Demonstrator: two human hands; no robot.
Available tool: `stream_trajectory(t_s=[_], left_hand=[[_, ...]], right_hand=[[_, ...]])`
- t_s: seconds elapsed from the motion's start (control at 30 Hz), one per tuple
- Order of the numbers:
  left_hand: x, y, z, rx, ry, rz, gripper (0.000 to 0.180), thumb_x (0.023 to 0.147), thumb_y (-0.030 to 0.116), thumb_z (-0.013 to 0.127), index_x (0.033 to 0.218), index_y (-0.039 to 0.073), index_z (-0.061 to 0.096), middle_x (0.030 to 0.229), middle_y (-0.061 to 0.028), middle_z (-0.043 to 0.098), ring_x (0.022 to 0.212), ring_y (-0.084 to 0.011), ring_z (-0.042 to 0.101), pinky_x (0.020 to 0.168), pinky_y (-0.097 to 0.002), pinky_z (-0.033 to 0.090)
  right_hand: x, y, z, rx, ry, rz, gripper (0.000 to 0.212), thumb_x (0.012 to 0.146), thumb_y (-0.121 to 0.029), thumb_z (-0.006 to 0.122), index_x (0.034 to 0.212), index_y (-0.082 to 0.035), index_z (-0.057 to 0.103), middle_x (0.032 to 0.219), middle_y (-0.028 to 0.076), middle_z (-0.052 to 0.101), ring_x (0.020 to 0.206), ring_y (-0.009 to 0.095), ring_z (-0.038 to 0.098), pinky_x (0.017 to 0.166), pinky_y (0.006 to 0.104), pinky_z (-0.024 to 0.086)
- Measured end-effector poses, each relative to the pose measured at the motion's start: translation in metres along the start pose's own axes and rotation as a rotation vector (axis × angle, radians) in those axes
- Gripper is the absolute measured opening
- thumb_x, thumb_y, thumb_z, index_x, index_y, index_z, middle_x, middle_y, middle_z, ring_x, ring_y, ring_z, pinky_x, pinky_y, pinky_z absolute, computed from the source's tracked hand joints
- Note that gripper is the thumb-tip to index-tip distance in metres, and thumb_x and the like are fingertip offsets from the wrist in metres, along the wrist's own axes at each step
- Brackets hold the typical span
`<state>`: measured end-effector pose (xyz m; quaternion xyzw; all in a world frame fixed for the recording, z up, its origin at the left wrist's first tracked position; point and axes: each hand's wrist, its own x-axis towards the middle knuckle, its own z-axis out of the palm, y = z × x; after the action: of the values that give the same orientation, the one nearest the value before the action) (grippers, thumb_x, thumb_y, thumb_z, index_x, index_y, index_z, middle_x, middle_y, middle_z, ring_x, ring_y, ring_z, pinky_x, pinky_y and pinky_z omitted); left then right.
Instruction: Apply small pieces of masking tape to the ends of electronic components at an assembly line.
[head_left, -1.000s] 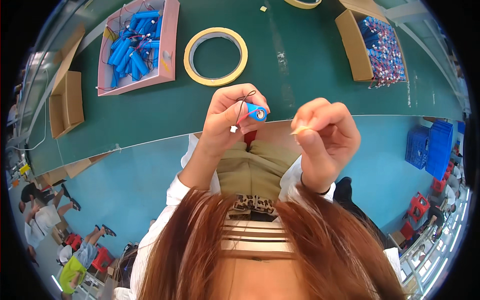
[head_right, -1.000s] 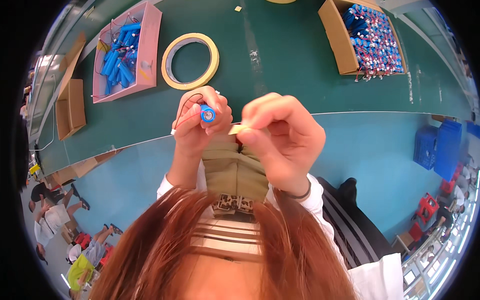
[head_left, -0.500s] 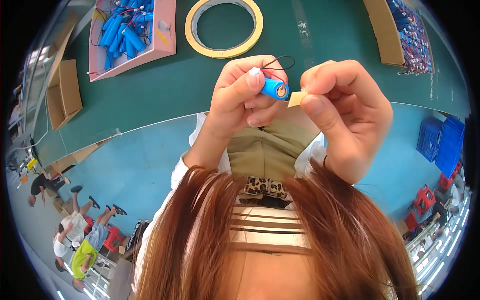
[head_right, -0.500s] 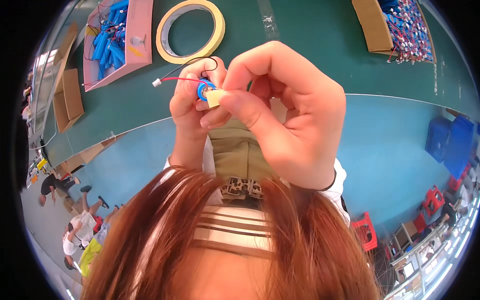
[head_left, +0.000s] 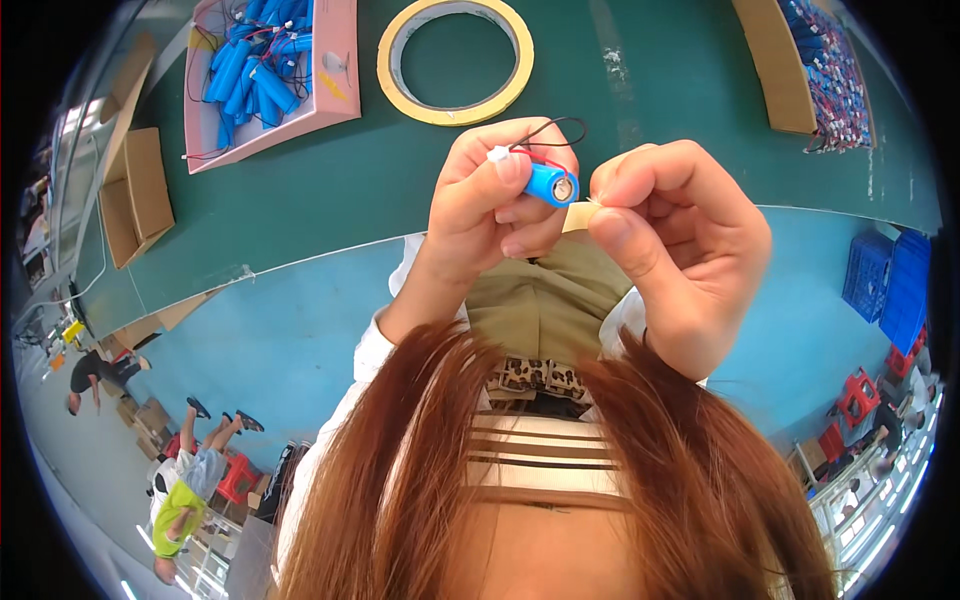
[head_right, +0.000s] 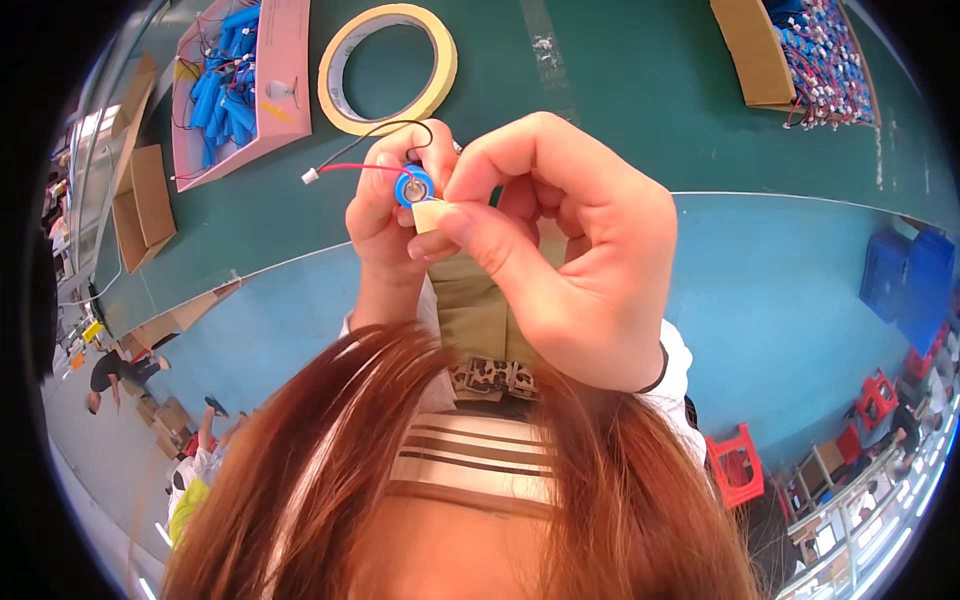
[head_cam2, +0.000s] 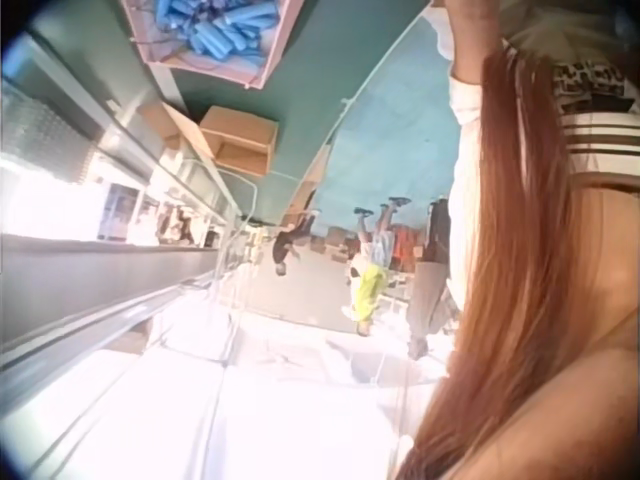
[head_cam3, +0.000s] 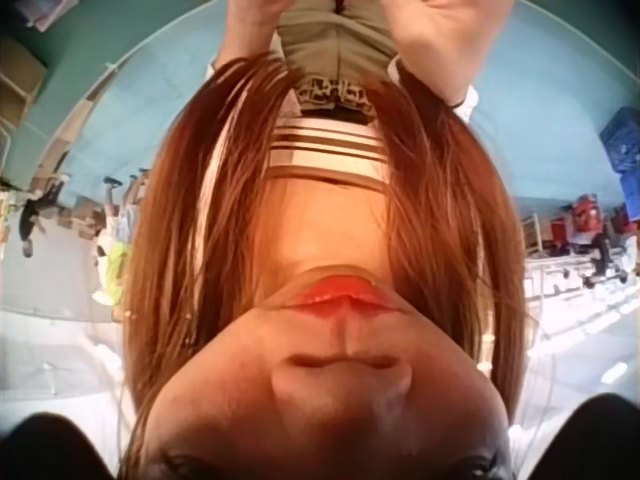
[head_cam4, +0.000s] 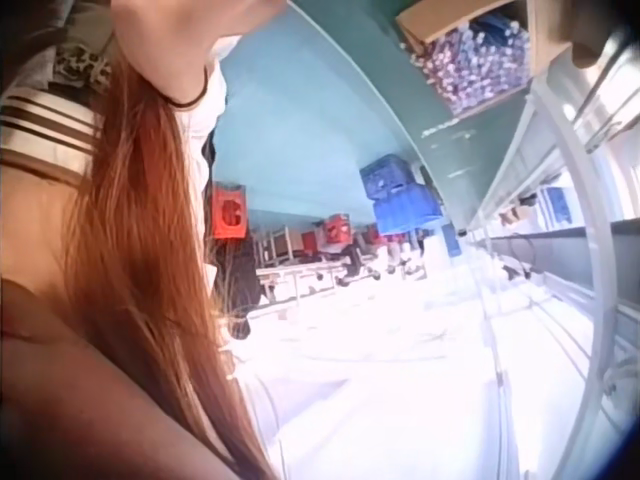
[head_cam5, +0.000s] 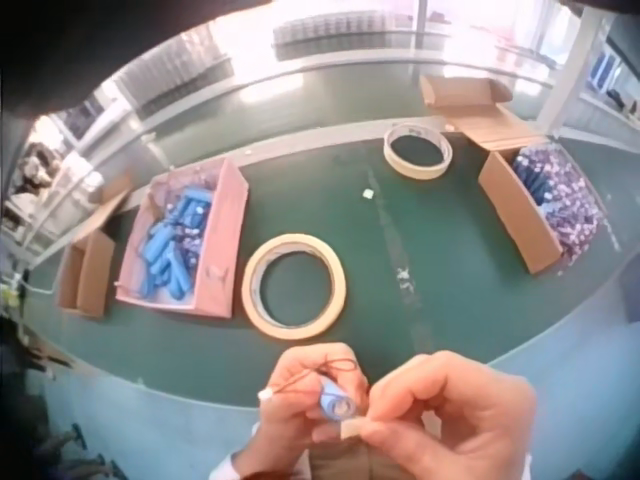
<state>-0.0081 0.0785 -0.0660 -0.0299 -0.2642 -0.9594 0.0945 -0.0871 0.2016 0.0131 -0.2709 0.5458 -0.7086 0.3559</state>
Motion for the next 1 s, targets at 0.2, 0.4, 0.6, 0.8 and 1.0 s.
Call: stream_trajectory(t_s=[0.2,0.4,0.6,0.8,1.0], left_hand=[[-0.001,0.000,0.001,0.063,0.043,0.015,0.030,0.085,0.024,0.051,0.084,-0.005,0.050,0.049,0.0037,0.032,0.036,-0.0038,0.026,0.034,-0.0187,0.020],[-0.001,-0.004,-0.001,0.047,0.058,0.047,0.027,0.084,0.021,0.051,0.084,-0.006,0.050,0.050,0.0033,0.034,0.038,-0.0030,0.025,0.035,-0.0181,0.022],[-0.001,-0.003,0.003,0.025,0.066,0.043,0.025,0.083,0.018,0.050,0.085,-0.006,0.050,0.051,0.0032,0.034,0.039,-0.0026,0.025,0.035,-0.0180,0.023],[0.000,-0.005,-0.001,0.027,0.055,0.052,0.026,0.083,0.019,0.051,0.086,-0.006,0.050,0.051,0.0027,0.035,0.039,-0.0026,0.025,0.035,-0.0181,0.023],[0.000,-0.005,-0.001,0.043,0.058,0.054,0.027,0.083,0.020,0.052,0.086,-0.007,0.050,0.052,0.0007,0.040,0.039,-0.0025,0.026,0.035,-0.0182,0.023]], right_hand=[[0.001,-0.002,0.003,-0.036,-0.002,-0.020,0.010,0.078,0.008,0.055,0.085,0.004,0.049,0.080,0.008,0.053,0.073,0.010,0.049,0.067,0.0190,0.039],[0.001,-0.002,0.005,-0.115,0.025,-0.025,0.009,0.079,0.007,0.056,0.085,0.004,0.050,0.079,0.008,0.054,0.072,0.009,0.051,0.066,0.0181,0.040],[0.003,-0.005,0.005,-0.170,0.043,-0.011,0.009,0.078,0.005,0.059,0.083,0.004,0.052,0.080,0.007,0.057,0.071,0.008,0.054,0.065,0.0180,0.043],[0.004,-0.007,0.004,-0.265,0.065,0.001,0.010,0.075,0.006,0.062,0.082,0.004,0.054,0.079,0.006,0.058,0.069,0.008,0.055,0.063,0.0179,0.044],[0.003,-0.010,0.002,-0.416,0.098,0.042,0.011,0.073,0.008,0.062,0.080,0.005,0.055,0.077,0.007,0.058,0.067,0.008,0.056,0.062,0.0175,0.045]])
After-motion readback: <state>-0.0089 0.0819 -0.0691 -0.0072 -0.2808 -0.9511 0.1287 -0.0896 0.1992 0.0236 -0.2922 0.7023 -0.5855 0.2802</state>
